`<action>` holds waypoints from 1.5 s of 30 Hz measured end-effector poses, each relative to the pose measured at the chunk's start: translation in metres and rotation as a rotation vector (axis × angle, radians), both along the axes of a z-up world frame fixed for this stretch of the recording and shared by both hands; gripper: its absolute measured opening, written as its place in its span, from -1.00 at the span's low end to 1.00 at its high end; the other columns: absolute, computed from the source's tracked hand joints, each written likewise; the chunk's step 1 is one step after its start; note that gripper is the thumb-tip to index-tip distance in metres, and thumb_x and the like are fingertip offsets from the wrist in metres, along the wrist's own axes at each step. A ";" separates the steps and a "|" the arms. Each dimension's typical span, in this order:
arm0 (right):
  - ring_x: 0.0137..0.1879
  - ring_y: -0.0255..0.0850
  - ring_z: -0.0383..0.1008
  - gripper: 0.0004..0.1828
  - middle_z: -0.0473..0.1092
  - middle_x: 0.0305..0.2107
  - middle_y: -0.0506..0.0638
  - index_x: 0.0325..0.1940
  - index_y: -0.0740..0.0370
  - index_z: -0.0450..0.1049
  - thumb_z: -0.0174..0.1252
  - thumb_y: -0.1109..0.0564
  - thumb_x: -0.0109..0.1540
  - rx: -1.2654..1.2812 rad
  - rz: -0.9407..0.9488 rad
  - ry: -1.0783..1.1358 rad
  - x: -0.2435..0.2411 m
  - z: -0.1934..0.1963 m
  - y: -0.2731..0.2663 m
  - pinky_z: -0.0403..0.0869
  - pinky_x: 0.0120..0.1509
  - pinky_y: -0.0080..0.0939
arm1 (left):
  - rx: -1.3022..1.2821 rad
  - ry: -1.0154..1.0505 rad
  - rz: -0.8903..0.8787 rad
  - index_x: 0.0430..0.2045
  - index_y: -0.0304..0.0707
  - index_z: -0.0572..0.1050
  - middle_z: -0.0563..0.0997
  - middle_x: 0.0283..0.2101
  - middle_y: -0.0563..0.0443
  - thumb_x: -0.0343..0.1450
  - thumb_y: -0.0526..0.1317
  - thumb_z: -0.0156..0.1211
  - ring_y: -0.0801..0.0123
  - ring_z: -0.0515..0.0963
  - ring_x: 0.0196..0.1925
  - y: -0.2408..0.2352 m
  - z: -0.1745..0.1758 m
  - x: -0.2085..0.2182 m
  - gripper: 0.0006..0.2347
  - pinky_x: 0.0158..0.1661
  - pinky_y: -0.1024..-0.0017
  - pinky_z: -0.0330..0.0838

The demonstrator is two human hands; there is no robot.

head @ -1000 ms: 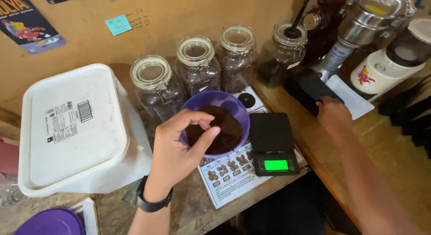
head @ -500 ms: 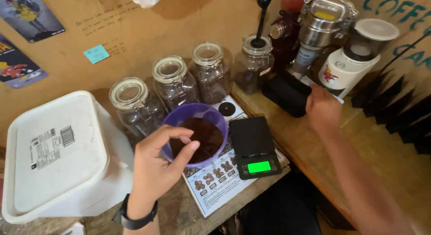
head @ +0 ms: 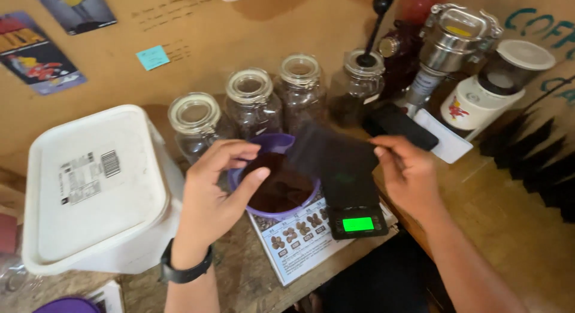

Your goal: Filling small pouches with ground coffee using a spoon and weighing them on a digital scale for precision.

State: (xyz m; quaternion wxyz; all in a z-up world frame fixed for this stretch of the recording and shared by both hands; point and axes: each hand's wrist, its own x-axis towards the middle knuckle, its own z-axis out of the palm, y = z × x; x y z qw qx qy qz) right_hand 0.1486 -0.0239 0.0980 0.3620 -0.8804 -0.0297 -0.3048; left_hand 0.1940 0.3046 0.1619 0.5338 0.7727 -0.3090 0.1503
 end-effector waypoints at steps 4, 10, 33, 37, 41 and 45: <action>-0.20 -0.30 0.58 -0.77 0.59 -0.24 -0.02 0.00 0.26 0.57 0.04 0.18 0.37 -0.011 0.199 0.014 0.006 0.003 0.041 0.48 -0.09 -0.35 | -0.004 0.092 -0.076 -0.03 -0.33 0.54 0.66 -0.11 -0.09 0.44 -0.22 0.23 0.33 0.72 -0.11 0.002 -0.002 0.005 -0.74 -0.11 0.46 0.62; -0.25 -0.25 0.61 -0.79 0.57 -0.43 0.09 -0.06 0.26 0.64 0.14 0.36 0.31 0.180 0.168 -0.093 0.016 -0.010 0.067 0.57 -0.08 -0.17 | -0.066 0.076 -0.084 -0.47 -0.38 0.60 0.58 -0.62 -0.11 0.34 -0.42 0.31 0.41 0.55 -0.59 0.016 -0.014 0.013 -0.99 -0.55 0.46 0.52; -0.04 -0.17 0.66 -0.69 0.64 -0.20 0.23 -0.01 0.46 0.61 0.33 0.38 0.15 0.646 0.284 -0.042 -0.026 0.021 0.156 0.68 0.00 -0.14 | -0.420 0.339 -0.287 -0.33 -0.38 0.61 0.66 -0.49 -0.09 0.31 -0.29 0.45 0.49 0.61 -0.42 -0.020 -0.029 -0.001 -0.82 -0.41 0.51 0.60; -0.31 -0.46 0.53 -0.54 0.57 -0.56 -0.10 0.09 0.32 0.59 0.40 0.13 0.14 0.468 0.185 0.053 -0.033 0.023 0.153 0.58 -0.19 -0.43 | -0.265 0.355 -0.341 -0.37 -0.24 0.56 0.62 -0.43 0.13 0.37 -0.20 0.40 0.68 0.43 -0.50 -0.011 -0.015 -0.003 -0.85 -0.47 0.68 0.36; -0.33 -0.48 0.52 -0.51 0.50 -0.65 -0.15 0.14 0.34 0.56 0.39 0.14 0.14 0.477 0.224 0.030 -0.032 0.023 0.153 0.64 -0.07 -0.40 | -0.286 0.368 -0.367 -0.35 -0.27 0.56 0.61 -0.42 0.11 0.39 -0.24 0.37 0.66 0.43 -0.47 -0.011 -0.017 -0.003 -0.87 -0.45 0.67 0.39; -0.47 -0.52 0.22 -0.64 0.28 -0.69 -0.24 0.07 0.31 0.59 0.33 0.17 0.20 0.430 0.216 -0.024 -0.028 0.023 0.153 0.42 -0.30 -0.46 | -0.238 0.209 -0.269 -0.47 -0.26 0.57 0.55 -0.52 0.09 0.41 -0.27 0.33 0.58 0.43 -0.57 -0.016 -0.016 -0.002 -0.91 -0.55 0.62 0.37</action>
